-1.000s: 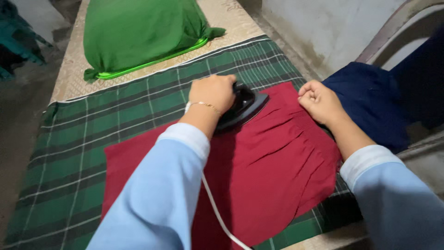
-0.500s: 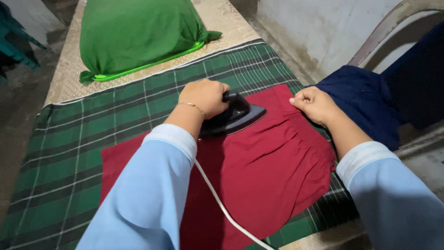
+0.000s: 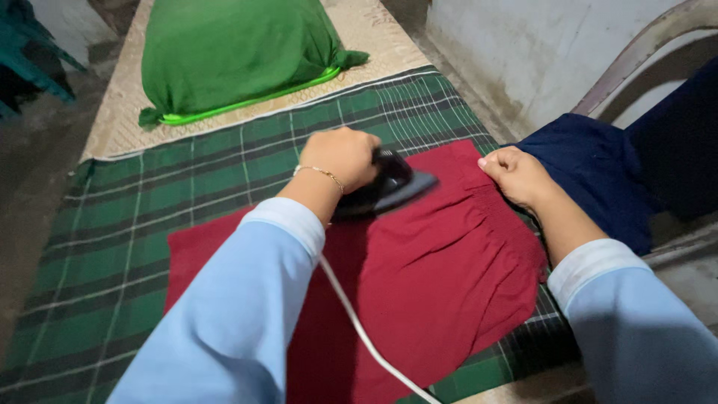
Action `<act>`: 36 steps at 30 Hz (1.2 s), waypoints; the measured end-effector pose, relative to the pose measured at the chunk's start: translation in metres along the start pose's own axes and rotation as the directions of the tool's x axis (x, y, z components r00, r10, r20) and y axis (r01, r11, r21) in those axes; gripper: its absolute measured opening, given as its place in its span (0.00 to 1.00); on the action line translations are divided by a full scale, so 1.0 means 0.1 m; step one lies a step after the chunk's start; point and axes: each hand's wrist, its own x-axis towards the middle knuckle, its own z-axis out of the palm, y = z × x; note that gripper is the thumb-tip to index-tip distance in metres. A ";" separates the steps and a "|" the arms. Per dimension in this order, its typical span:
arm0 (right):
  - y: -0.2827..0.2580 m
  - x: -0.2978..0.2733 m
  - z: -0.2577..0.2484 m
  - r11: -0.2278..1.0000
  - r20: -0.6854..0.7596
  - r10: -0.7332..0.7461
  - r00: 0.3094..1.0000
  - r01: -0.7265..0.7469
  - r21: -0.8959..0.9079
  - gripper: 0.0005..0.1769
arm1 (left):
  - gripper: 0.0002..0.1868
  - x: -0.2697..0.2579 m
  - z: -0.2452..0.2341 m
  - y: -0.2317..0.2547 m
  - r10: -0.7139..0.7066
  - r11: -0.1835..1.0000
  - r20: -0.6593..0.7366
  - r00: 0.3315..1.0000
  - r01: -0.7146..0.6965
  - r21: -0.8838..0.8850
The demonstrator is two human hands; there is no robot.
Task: The person irons a red shirt on a plaid-covered table using a handheld electric iron. They smooth the fabric, fold the collar, and press the sleeves and body of the shirt while adjusting its position.
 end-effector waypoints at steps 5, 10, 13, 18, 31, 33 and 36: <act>0.01 -0.01 0.01 0.997 0.016 0.054 0.998 -0.053 -0.057 0.19 | 0.15 0.02 0.04 0.04 -0.173 0.984 -0.034 0.984 0.172 -0.046; 0.02 0.01 -0.02 0.993 -0.010 -0.004 1.000 0.002 -0.121 0.18 | 0.15 0.28 0.03 0.42 -0.291 0.953 -0.026 0.956 0.287 -0.103; 0.03 0.00 0.03 0.998 -0.010 0.042 0.999 -0.043 -0.054 0.17 | 0.15 0.26 0.02 0.44 -0.322 0.940 0.021 0.946 0.323 -0.114; -0.05 0.00 0.06 0.949 0.047 -0.142 0.989 0.123 0.291 0.09 | 0.16 0.17 0.04 0.32 -0.174 0.979 -0.015 0.985 0.172 -0.110; -0.19 -0.16 0.02 0.986 0.011 -0.088 0.996 0.085 0.143 0.04 | 0.14 -0.31 -0.08 -0.44 0.113 0.992 0.127 0.985 -0.120 0.045; -0.16 -0.14 0.02 0.989 0.008 -0.070 0.997 0.069 0.129 0.04 | 0.16 -0.37 -0.10 -0.47 0.102 0.990 0.142 0.985 -0.115 0.084; -0.15 -0.13 0.04 0.993 -0.002 -0.084 0.996 0.084 0.083 0.04 | 0.19 -0.29 -0.08 -0.25 0.098 0.991 0.079 0.992 -0.105 0.085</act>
